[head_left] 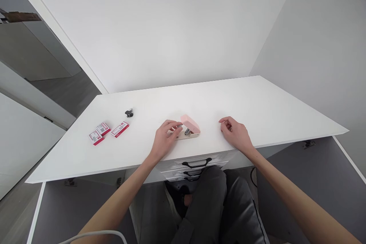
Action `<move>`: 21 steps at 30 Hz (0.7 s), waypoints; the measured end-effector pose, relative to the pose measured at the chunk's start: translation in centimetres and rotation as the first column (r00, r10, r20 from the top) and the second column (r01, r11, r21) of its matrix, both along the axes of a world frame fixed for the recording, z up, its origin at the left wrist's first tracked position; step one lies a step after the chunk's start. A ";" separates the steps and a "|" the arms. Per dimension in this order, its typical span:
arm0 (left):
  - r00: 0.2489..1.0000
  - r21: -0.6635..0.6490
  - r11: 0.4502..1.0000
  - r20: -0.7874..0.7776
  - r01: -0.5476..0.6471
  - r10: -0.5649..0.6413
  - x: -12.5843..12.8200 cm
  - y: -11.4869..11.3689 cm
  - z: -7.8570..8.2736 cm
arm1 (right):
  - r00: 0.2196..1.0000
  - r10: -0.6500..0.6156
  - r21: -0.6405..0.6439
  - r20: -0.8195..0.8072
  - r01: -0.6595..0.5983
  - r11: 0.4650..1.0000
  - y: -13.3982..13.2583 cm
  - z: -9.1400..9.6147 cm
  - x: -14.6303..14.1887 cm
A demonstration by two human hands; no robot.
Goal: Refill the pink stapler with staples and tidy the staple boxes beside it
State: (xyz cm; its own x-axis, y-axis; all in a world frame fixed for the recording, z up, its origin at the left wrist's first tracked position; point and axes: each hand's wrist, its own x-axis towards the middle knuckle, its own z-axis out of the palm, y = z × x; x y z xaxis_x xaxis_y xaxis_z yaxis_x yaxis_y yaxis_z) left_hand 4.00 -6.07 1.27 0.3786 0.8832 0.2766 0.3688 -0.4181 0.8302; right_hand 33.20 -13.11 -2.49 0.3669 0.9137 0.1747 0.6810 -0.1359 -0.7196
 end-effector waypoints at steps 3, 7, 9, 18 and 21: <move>0.999 -0.019 0.999 0.014 0.047 -0.047 0.6 -0.3 0.0 | 1.000 -0.004 -0.003 0.000 0.004 1.000 0.0 0.1 0.0; 1.000 -0.085 0.996 0.007 0.023 -0.023 0.7 -0.6 0.1 | 1.000 -0.002 -0.009 0.005 0.002 1.000 0.0 0.2 -0.1; 1.000 -0.114 0.993 -0.014 -0.001 -0.001 0.7 -0.6 0.0 | 1.000 0.000 -0.005 0.005 0.000 1.000 -0.1 0.2 -0.1; 1.000 -0.151 0.988 -0.006 -0.012 0.011 0.9 -0.4 -0.4 | 1.000 -0.012 -0.005 0.015 0.012 1.000 -0.1 0.2 -0.1; 1.000 -0.160 0.987 -0.011 -0.002 0.000 1.0 -0.4 -0.3 | 1.000 -0.008 -0.008 0.017 0.008 1.000 -0.2 0.3 -0.2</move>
